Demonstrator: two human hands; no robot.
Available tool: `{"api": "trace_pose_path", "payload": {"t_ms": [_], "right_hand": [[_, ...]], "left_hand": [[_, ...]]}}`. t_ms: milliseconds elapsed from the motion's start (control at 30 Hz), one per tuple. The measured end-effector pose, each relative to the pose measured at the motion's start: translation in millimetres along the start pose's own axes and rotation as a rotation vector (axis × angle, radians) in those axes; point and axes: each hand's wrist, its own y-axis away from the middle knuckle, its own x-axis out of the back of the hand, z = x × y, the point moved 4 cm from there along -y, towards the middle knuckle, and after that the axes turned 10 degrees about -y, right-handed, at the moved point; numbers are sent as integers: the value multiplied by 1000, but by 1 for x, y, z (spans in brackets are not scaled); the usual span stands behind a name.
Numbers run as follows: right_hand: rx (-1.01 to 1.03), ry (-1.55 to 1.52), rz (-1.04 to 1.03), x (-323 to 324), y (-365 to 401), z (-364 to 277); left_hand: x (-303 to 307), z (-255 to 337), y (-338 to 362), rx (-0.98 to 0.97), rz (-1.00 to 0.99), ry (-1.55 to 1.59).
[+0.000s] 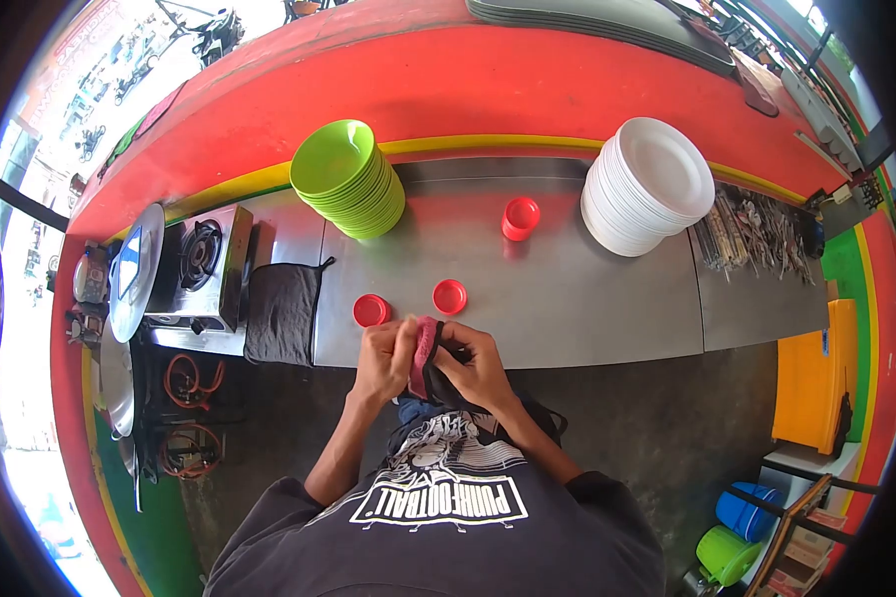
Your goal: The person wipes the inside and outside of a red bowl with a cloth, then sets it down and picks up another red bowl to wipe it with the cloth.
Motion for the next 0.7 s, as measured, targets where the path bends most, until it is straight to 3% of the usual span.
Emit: {"api": "trace_pose_path", "payload": {"t_ms": [33, 133, 233, 333, 433, 533, 700], "right_hand": [[-5, 10, -27, 2, 1, 3], [-13, -53, -40, 5, 3, 6], [-22, -297, 94, -2, 1, 6], [-77, -485, 207, -1, 3, 12], [-124, -532, 156, -1, 8, 21], [-142, -415, 90, -2, 13, 23], [-258, -368, -7, 1, 15, 27]], "left_hand": [[2, 3, -1, -20, -75, -41], [-1, 4, 2, 7, -44, 135], [-14, -15, 12, 301, 27, 562], [-18, 3, 6, 340, 308, 570], [-19, 0, 10, 290, 301, 558], [-15, -15, 14, 320, 219, 520], [-3, -12, 11, 197, -205, 124]]}}
